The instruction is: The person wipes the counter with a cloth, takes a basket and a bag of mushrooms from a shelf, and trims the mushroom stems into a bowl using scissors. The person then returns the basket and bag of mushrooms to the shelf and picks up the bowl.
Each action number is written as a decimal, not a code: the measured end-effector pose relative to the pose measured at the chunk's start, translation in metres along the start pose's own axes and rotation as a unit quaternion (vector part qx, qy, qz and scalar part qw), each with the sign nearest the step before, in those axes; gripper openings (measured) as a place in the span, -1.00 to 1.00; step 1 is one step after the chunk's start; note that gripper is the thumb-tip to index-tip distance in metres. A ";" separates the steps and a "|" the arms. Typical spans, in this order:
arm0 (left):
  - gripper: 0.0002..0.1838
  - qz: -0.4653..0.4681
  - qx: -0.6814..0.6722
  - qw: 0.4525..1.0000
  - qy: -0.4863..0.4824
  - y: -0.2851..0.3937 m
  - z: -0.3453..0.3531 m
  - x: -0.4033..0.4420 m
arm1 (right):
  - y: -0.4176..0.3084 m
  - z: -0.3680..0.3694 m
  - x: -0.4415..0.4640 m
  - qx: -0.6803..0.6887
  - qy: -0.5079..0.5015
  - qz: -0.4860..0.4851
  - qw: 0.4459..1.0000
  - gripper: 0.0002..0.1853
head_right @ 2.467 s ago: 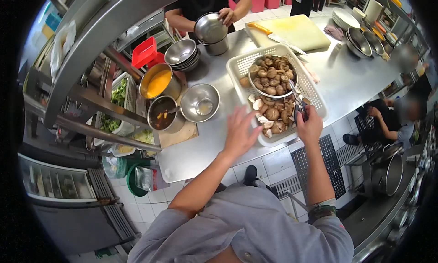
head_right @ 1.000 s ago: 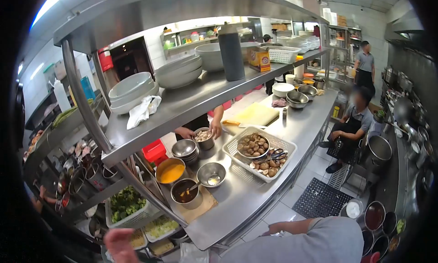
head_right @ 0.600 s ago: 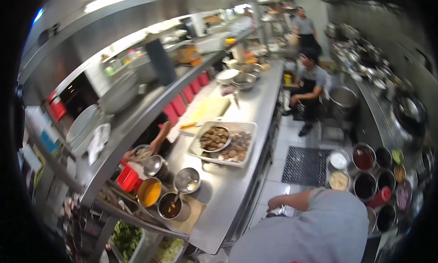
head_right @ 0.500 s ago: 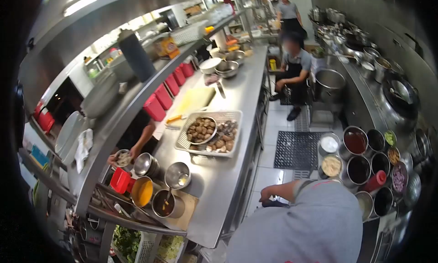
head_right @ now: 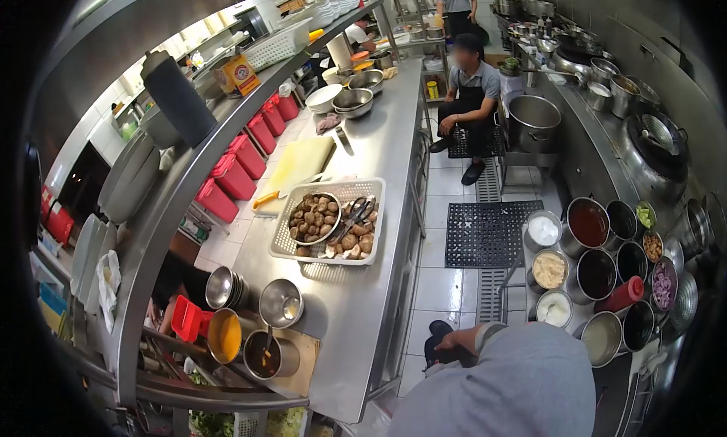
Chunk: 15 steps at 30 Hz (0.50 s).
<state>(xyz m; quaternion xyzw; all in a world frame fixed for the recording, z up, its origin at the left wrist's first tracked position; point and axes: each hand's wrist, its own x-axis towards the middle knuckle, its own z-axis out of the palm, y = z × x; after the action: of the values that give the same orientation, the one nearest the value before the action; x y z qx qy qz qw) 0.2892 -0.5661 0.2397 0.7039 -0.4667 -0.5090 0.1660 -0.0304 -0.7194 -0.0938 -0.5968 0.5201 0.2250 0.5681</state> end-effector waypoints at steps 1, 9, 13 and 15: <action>-0.48 -0.001 0.002 1.000 -0.003 0.000 0.000 0.002 | 0.000 0.004 0.002 -0.005 0.009 -0.005 1.000 -0.16; -0.48 0.025 0.016 0.999 -0.030 0.016 0.005 0.023 | 0.008 0.017 0.010 -0.113 0.058 -0.142 0.982 -0.50; -0.48 0.033 0.017 0.999 -0.036 0.024 0.008 0.029 | 0.037 0.024 0.048 -0.168 0.045 -0.231 0.957 -0.54; -0.48 0.031 0.018 0.999 -0.038 0.026 0.010 0.031 | 0.042 0.026 0.053 -0.168 0.036 -0.224 0.959 -0.53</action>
<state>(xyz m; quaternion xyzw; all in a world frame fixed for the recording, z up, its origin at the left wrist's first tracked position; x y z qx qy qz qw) 0.2691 -0.6026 0.2368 0.6719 -0.5034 -0.5218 0.1513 -0.0398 -0.7074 -0.1643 -0.7922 0.3485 0.1544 0.4766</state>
